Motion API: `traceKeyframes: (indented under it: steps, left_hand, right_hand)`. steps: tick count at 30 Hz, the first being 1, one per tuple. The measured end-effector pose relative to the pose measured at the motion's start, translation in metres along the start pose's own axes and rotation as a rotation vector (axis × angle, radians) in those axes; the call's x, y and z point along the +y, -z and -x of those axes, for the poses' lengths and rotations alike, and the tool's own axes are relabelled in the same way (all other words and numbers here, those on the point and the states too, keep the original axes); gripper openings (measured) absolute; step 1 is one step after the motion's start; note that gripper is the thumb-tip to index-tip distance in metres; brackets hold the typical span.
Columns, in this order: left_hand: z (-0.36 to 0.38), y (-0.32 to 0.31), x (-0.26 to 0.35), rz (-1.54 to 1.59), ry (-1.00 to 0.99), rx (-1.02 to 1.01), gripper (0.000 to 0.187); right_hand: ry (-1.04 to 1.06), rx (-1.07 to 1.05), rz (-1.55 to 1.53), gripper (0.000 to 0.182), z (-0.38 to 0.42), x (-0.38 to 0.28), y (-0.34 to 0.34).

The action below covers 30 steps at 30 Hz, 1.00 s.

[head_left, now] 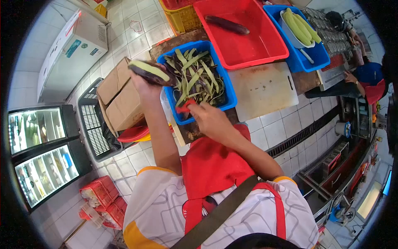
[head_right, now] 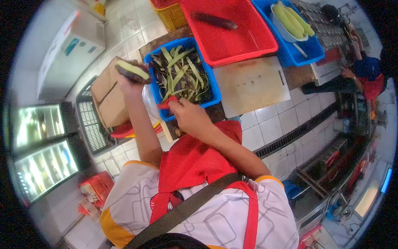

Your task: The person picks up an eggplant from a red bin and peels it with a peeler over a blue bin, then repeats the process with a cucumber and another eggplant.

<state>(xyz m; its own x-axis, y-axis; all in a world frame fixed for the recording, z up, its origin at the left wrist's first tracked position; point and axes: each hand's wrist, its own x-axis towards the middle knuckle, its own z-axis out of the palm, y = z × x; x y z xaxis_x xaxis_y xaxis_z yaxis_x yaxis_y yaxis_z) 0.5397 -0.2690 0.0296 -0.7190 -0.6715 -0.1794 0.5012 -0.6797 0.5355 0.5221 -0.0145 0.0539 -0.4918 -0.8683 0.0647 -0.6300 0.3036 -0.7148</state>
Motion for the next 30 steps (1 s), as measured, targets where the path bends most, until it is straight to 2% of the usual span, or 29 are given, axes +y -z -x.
traceKeyframes:
  steps: [1,2,3,5,6,13,21,23,24,26,27,28,30]
  left_hand:
    - [0.007,-0.012,0.003,-0.049,0.044,-0.13,0.063]
    - [0.01,-0.022,0.003,-0.094,0.082,0.027,0.063]
    - [0.015,-0.035,0.002,-0.096,0.083,0.022,0.063]
    - [0.034,-0.053,-0.004,-0.277,0.224,0.057,0.06]
    - [0.04,-0.051,-0.012,-0.315,0.212,0.014,0.054]
    - [0.067,-0.081,-0.038,-0.513,0.22,0.018,0.045]
    - [0.063,-0.069,-0.031,-0.61,0.165,-0.106,0.043]
    - [0.063,-0.072,-0.03,-0.455,0.153,-0.032,0.045]
    - [0.061,-0.075,-0.031,-0.412,0.141,0.072,0.047]
    - [0.05,-0.068,-0.024,-0.342,0.104,0.092,0.047]
    - [0.041,-0.06,-0.017,-0.273,0.07,0.111,0.047]
    - [0.019,-0.021,-0.014,-0.283,0.068,0.124,0.051]
    - [0.005,-0.003,-0.004,-0.184,0.032,0.196,0.05]
  right_hand:
    - [0.05,0.101,-0.086,0.02,-0.007,-0.002,0.01]
    - [0.097,0.208,-0.171,0.019,-0.015,-0.003,0.019]
    - [0.098,0.213,-0.171,0.019,-0.022,-0.004,0.027]
    - [0.109,0.336,-0.146,0.018,-0.034,-0.001,0.041]
    - [0.107,0.353,-0.11,0.018,-0.04,0.002,0.046]
    - [0.156,0.414,0.001,0.019,-0.074,-0.008,0.087]
    - [0.123,0.367,0.033,0.018,-0.08,-0.023,0.088]
    - [0.093,0.352,0.032,0.017,-0.076,-0.028,0.08]
    - [0.097,0.295,-0.002,0.017,-0.07,-0.027,0.071]
    - [0.101,0.203,-0.061,0.017,-0.052,-0.027,0.051]
    - [0.104,0.197,-0.061,0.017,-0.039,-0.029,0.045]
    - [0.07,0.151,-0.056,0.017,-0.026,-0.03,0.041]
    - [0.046,0.095,-0.055,0.017,-0.005,-0.025,0.029]
